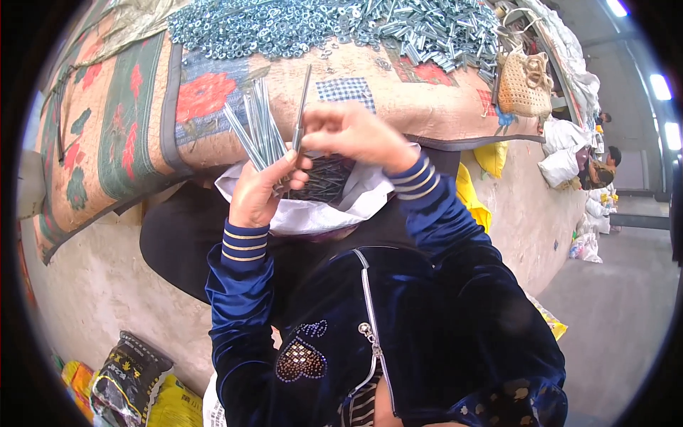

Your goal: The person assembles hardware fasteners by sliding nuts and washers onto metal rods by hand. They hold the assembled rods, place them into an open sack, and sort through the pile of hardware on the table.

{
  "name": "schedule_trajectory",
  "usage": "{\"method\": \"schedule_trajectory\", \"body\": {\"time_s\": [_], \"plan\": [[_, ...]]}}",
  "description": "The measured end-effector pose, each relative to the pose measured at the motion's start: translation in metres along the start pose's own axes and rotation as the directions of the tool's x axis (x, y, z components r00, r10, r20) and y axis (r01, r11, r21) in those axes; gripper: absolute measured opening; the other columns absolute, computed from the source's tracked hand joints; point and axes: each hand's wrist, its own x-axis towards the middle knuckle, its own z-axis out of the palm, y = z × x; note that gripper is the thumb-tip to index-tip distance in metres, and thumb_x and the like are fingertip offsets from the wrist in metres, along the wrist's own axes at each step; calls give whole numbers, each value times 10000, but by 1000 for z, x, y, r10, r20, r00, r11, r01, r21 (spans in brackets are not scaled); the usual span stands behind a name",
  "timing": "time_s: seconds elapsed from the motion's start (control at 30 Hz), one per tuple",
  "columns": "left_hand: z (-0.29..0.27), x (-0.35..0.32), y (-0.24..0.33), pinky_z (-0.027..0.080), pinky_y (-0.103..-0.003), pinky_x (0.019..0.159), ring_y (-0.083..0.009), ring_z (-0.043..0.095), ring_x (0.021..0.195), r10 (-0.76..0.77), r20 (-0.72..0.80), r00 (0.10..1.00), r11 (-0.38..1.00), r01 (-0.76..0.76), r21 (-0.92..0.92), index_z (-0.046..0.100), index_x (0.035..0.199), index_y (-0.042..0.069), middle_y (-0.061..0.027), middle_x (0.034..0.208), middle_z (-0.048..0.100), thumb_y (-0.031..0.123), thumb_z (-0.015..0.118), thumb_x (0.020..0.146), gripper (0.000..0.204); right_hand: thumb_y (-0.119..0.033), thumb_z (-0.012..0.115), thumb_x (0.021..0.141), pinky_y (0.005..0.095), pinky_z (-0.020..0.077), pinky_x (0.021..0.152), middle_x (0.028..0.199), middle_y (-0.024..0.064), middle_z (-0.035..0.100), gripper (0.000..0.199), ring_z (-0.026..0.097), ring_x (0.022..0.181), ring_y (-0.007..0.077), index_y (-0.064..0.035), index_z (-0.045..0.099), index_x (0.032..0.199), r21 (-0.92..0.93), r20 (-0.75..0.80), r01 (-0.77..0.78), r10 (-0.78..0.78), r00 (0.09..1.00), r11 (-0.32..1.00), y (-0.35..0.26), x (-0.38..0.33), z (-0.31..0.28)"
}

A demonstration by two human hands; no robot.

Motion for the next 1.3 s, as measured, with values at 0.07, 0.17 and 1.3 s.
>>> {"method": "schedule_trajectory", "body": {"time_s": [0.07,0.17,1.3], "plan": [[-9,1,-6,495,-225,597,-125,616,672,53,14,999,997,-52,-62,588,1030,1,-105,872,658,148,643,849,240,-202,688,808,202,482,574,862,25,656,302,575,632,71,-55,653,1070,127,-123,-27,43,991,992,-12,12,-27],[3,4,1,485,-225,601,-116,605,670,49,-33,998,996,-51,-66,588,1019,16,-88,848,650,153,666,834,243,-203,693,783,260,483,600,850,53,659,230,592,658,124,-55,686,959,-629,-557,-128,-329,763,767,45,32,-115],[-5,4,3,490,-228,536,-143,621,623,69,-124,990,994,-78,-75,587,991,-11,-97,780,632,117,664,815,231,-133,644,805,327,523,669,834,121,653,128,652,748,236,-22,608,859,-646,-267,109,-358,895,756,33,105,-76]]}}
